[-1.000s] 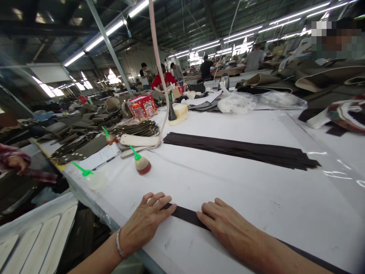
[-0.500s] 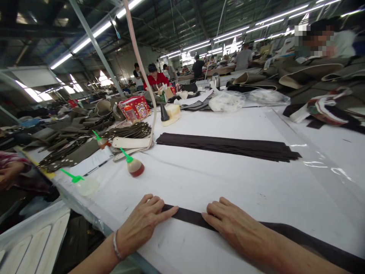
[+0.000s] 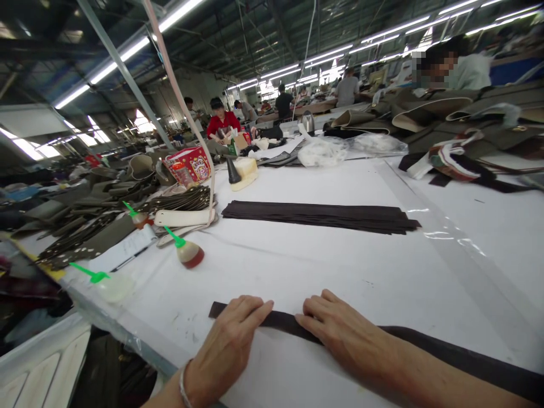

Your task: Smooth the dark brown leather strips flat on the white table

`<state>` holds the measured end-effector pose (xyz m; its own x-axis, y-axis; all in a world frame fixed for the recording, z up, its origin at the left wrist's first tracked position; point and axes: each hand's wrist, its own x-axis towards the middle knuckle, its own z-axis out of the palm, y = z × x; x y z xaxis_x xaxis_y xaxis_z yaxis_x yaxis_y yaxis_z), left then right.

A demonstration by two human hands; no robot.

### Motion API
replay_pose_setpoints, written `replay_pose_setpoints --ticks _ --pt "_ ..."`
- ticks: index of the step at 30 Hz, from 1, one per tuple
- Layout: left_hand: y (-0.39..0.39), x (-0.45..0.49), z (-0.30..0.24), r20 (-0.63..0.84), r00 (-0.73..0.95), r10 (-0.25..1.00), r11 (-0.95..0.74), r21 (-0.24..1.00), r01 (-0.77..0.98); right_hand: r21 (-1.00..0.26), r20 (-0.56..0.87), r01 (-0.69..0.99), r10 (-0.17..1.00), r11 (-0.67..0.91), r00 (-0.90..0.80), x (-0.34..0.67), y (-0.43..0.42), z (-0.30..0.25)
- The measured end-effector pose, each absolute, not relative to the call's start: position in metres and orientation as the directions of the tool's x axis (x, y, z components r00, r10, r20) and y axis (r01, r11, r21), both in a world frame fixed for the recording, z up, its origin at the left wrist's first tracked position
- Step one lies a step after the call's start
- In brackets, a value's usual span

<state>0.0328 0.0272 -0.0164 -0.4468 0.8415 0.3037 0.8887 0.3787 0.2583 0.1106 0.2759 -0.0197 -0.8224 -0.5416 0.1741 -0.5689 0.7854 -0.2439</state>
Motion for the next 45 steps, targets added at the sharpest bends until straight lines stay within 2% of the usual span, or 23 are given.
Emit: replay_pose_setpoints --ticks 2,4,9,14,19,34,39,45 --pt "0.043 0.045 -0.024 0.292 -0.449 0.844 0.356 0.322 0.878 -0.257 0.175 -0.543 -0.514 0.799 -0.840 0.110 0.275 -0.022" --pt "0.053 0.053 -0.032 0.283 -0.457 0.843 0.360 0.334 0.871 -0.270 0.158 -0.527 -0.503 0.806 -0.850 0.110 0.276 -0.023" --pt "0.051 0.054 -0.040 0.264 -0.433 0.862 0.358 0.289 0.888 -0.306 0.119 -0.519 -0.509 0.798 -0.853 0.113 0.285 -0.020" --pt "0.048 0.051 -0.039 0.251 -0.419 0.873 0.359 0.250 0.899 -0.257 0.127 -0.562 -0.549 0.786 -0.826 0.121 0.297 -0.019" --pt "0.048 0.053 -0.042 0.214 -0.405 0.889 0.373 0.176 0.911 -0.174 0.107 -0.590 -0.580 0.789 -0.807 0.131 0.305 -0.018" --pt "0.063 0.060 -0.032 -0.008 -0.411 0.912 0.410 -0.046 0.911 -0.149 0.091 -0.596 -0.589 0.789 -0.803 0.155 0.335 -0.015" --pt "0.067 0.055 -0.033 0.058 -0.366 0.929 0.370 -0.092 0.925 -0.080 0.104 -0.605 -0.596 0.793 -0.796 0.164 0.347 -0.013" --pt "0.072 0.053 -0.034 0.282 -0.257 0.924 0.291 -0.083 0.953 -0.071 0.122 -0.609 -0.600 0.790 -0.791 0.173 0.357 -0.015"
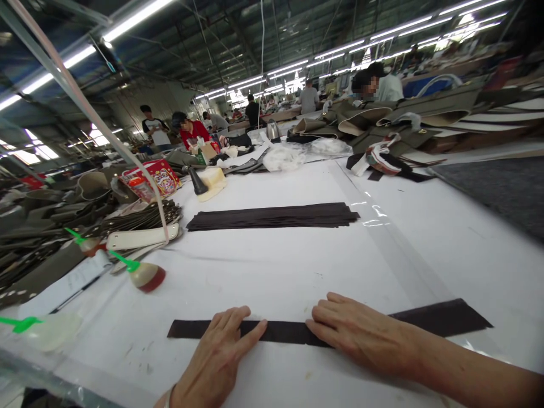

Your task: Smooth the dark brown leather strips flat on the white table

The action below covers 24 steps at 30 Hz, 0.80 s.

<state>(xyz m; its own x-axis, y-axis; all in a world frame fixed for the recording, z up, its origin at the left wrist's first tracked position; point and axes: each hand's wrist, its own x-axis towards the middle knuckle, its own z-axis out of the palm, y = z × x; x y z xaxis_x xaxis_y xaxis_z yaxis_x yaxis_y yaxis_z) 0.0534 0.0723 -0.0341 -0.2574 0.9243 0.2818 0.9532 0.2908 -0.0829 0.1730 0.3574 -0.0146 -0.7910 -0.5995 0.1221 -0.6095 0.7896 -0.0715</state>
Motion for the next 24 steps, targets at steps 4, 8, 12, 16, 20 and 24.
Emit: replay_pose_setpoints --ticks 4,8,12,16,20,24 --pt "0.074 0.056 -0.035 0.284 -0.178 0.942 0.202 -0.058 0.978 -0.097 0.130 -0.594 -0.581 0.799 -0.803 0.180 0.363 -0.015" --pt "0.075 0.053 -0.038 0.259 -0.148 0.955 0.162 -0.037 0.986 -0.116 0.128 -0.575 -0.562 0.810 -0.818 0.186 0.370 -0.015" --pt "0.079 0.050 -0.037 0.226 -0.136 0.965 0.136 0.014 0.991 -0.127 0.138 -0.570 -0.554 0.812 -0.821 0.192 0.379 -0.017" --pt "0.088 0.053 -0.033 0.145 -0.154 0.977 0.157 -0.009 0.988 -0.116 0.133 -0.553 -0.538 0.825 -0.832 0.201 0.386 -0.017" --pt "0.094 0.057 -0.030 0.127 -0.142 0.982 0.155 -0.093 0.984 -0.123 0.132 -0.536 -0.522 0.835 -0.843 0.209 0.392 -0.016" --pt "0.096 0.057 -0.028 0.115 -0.144 0.983 0.160 -0.143 0.977 -0.100 0.128 -0.553 -0.541 0.827 -0.831 0.213 0.398 -0.014"
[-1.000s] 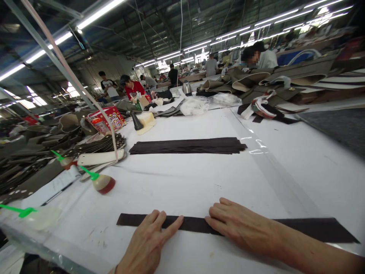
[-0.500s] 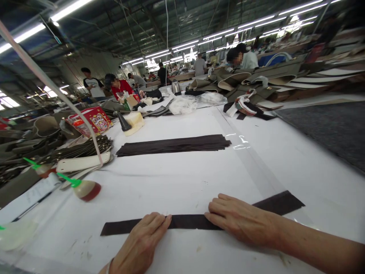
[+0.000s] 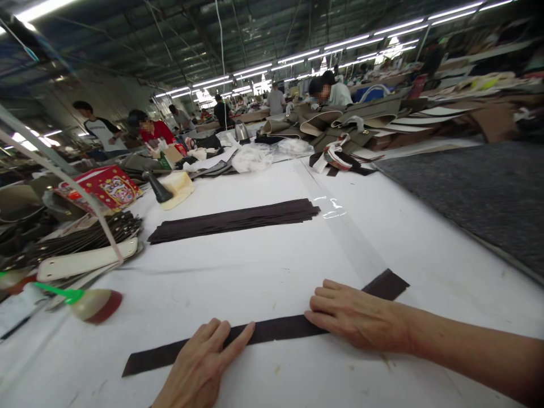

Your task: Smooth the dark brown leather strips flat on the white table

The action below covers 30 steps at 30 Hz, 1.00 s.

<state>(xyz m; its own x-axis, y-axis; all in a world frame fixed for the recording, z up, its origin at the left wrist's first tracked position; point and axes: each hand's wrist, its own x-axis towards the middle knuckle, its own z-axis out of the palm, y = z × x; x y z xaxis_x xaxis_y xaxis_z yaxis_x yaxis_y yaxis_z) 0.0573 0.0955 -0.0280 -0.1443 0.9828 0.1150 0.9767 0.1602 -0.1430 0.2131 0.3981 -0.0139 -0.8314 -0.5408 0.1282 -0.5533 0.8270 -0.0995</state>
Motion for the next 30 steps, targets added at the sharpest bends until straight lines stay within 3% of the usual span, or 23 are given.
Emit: replay_pose_setpoints --ticks 7,13,19,26,30 --pt "0.101 0.053 -0.036 0.263 -0.081 0.961 0.117 -0.125 0.985 -0.090 0.114 -0.526 -0.516 0.846 -0.849 0.224 0.409 -0.009" --pt "0.106 0.054 -0.037 0.305 0.021 0.952 0.001 -0.071 0.998 -0.071 0.090 -0.512 -0.506 0.856 -0.858 0.238 0.420 -0.008" --pt "0.108 0.057 -0.032 0.182 -0.034 0.983 0.033 0.010 0.999 -0.079 0.116 -0.499 -0.490 0.863 -0.864 0.244 0.421 -0.006" --pt "0.088 0.037 -0.017 0.143 -0.026 0.989 0.022 0.032 0.999 -0.161 0.168 -0.455 -0.430 0.876 -0.887 0.247 0.394 -0.011" --pt "0.086 0.039 0.000 0.099 -0.083 0.992 0.075 0.082 0.994 -0.140 0.205 -0.443 -0.412 0.885 -0.888 0.246 0.374 -0.019"
